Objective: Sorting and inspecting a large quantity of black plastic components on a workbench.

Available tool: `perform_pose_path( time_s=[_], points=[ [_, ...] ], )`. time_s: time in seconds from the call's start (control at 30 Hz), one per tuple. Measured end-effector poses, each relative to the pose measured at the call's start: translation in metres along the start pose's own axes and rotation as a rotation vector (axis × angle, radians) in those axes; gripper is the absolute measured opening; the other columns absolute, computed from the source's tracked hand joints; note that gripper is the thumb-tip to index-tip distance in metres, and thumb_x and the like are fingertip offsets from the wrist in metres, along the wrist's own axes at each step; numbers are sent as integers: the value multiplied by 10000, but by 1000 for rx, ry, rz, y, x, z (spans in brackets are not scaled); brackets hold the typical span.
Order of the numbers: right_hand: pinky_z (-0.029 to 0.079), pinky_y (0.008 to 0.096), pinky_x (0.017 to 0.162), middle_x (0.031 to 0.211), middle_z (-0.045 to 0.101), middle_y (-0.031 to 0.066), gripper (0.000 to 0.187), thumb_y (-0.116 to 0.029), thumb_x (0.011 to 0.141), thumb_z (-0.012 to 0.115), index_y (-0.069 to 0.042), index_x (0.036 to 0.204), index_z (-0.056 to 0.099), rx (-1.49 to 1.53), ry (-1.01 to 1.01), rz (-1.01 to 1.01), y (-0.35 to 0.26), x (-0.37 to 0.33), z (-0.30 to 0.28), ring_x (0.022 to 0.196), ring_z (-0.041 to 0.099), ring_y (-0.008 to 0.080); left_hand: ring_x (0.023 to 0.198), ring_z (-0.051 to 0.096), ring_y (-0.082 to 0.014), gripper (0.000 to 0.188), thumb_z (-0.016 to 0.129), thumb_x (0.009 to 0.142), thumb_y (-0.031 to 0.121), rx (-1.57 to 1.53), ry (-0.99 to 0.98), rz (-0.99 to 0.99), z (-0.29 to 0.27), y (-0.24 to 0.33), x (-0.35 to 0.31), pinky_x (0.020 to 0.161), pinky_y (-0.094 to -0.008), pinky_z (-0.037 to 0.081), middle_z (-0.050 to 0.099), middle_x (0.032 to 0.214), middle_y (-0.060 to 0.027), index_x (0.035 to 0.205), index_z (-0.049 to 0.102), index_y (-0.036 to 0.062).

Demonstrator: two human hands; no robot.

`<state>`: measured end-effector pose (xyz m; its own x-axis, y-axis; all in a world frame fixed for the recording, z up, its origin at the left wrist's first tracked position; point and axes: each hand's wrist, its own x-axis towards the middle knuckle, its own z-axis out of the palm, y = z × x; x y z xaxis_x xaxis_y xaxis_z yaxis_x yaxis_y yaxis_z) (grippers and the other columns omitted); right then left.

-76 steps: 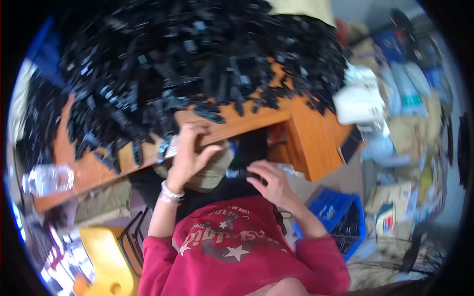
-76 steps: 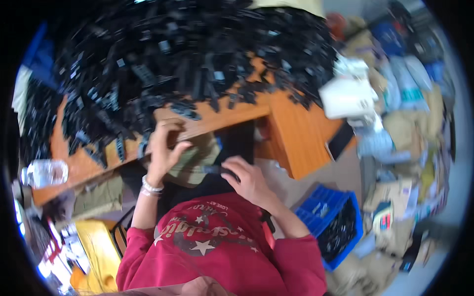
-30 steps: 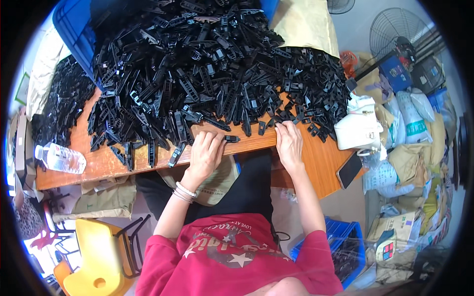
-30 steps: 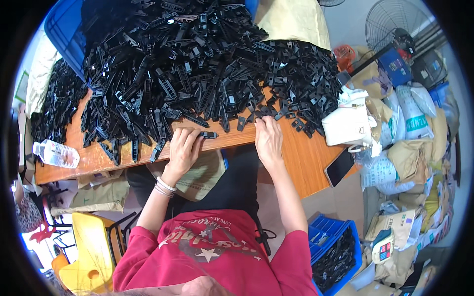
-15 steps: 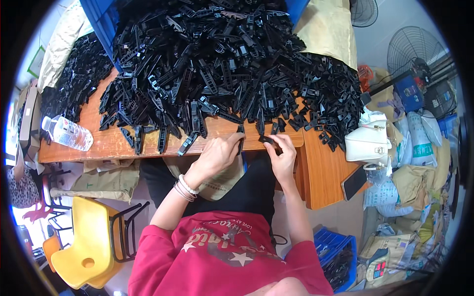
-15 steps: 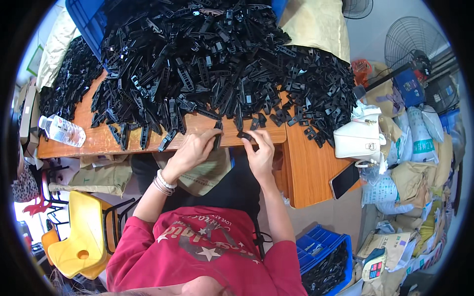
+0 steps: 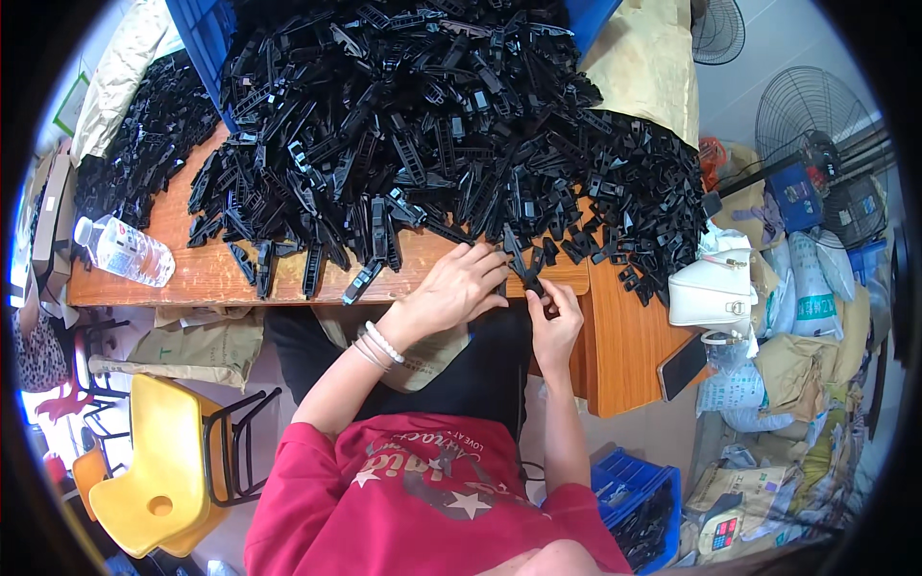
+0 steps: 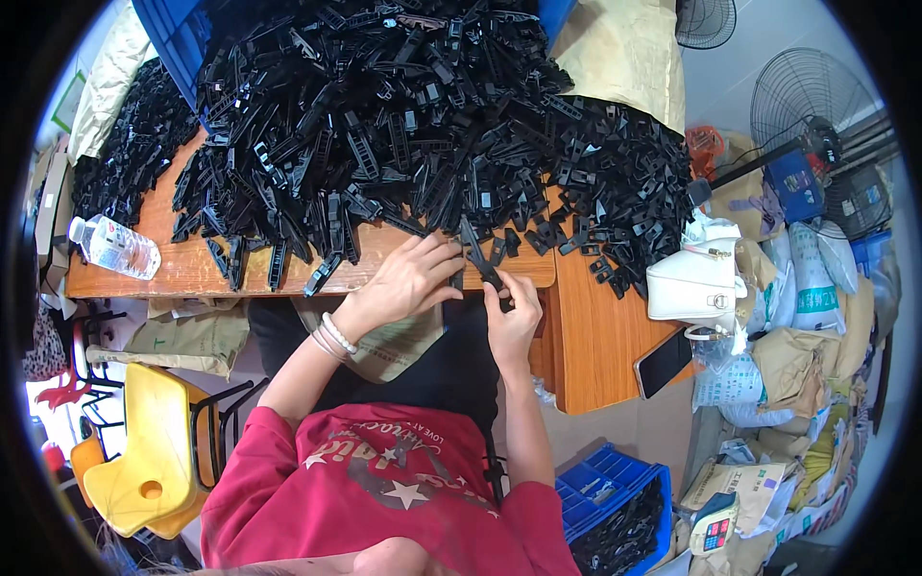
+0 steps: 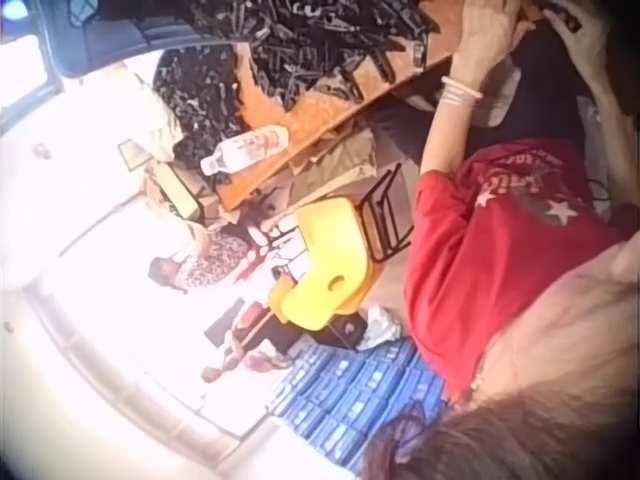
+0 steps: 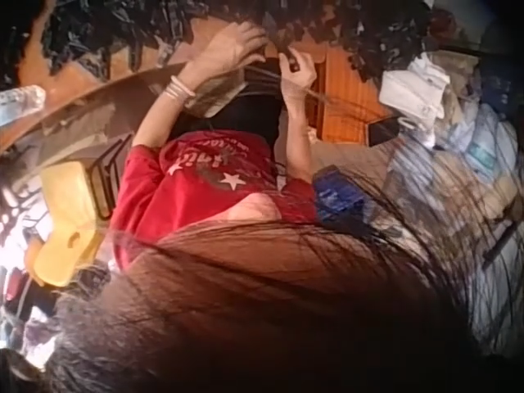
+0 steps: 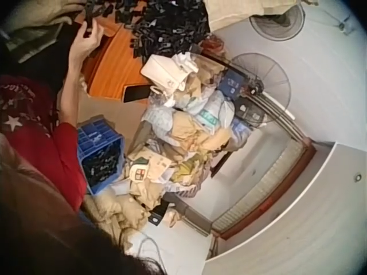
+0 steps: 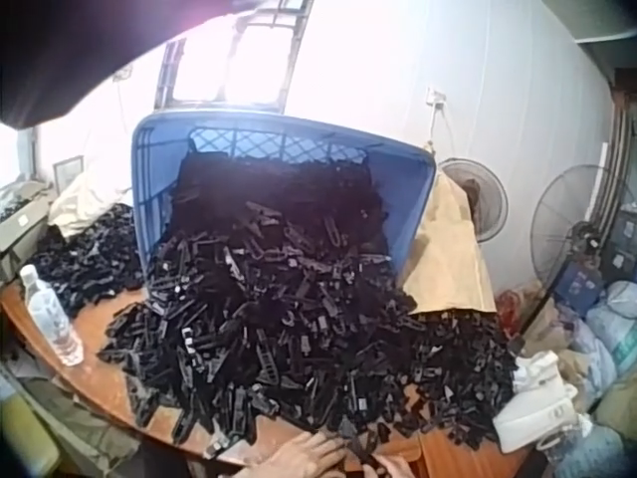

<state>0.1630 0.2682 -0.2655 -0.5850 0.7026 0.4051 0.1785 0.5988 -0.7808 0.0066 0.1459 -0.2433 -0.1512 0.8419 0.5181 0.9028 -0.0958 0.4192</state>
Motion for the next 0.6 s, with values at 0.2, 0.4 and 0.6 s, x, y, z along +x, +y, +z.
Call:
perform_pose_path(
  time_s=[0.2, 0.4, 0.6],
  points=[
    [400, 213, 571, 824, 568, 18, 210, 4, 818, 706, 41, 1024, 681, 62, -66, 95, -3, 7, -3, 666, 495, 66, 1013, 537, -284, 281, 679, 803, 139, 65, -80, 23, -3, -3, -5, 889, -384, 438, 566, 1054, -121, 1035, 627, -11],
    [454, 280, 660, 858, 602, 85, 260, 5, 793, 710, 35, 1048, 669, 33, -222, 19, -17, -1, -12, 700, 570, 165, 952, 520, -313, 238, 683, 781, 70, -226, 75, -197, 5, -12, -18, 846, -399, 456, 527, 955, -134, 993, 641, -31],
    [456, 299, 659, 831, 581, 86, 255, 0, 777, 739, 40, 1022, 678, 43, -301, 30, -16, -1, -12, 706, 569, 193, 934, 532, -307, 186, 687, 761, 34, -302, 76, -234, 2, -11, -16, 827, -397, 462, 564, 954, -125, 934, 659, -29]
  ],
)
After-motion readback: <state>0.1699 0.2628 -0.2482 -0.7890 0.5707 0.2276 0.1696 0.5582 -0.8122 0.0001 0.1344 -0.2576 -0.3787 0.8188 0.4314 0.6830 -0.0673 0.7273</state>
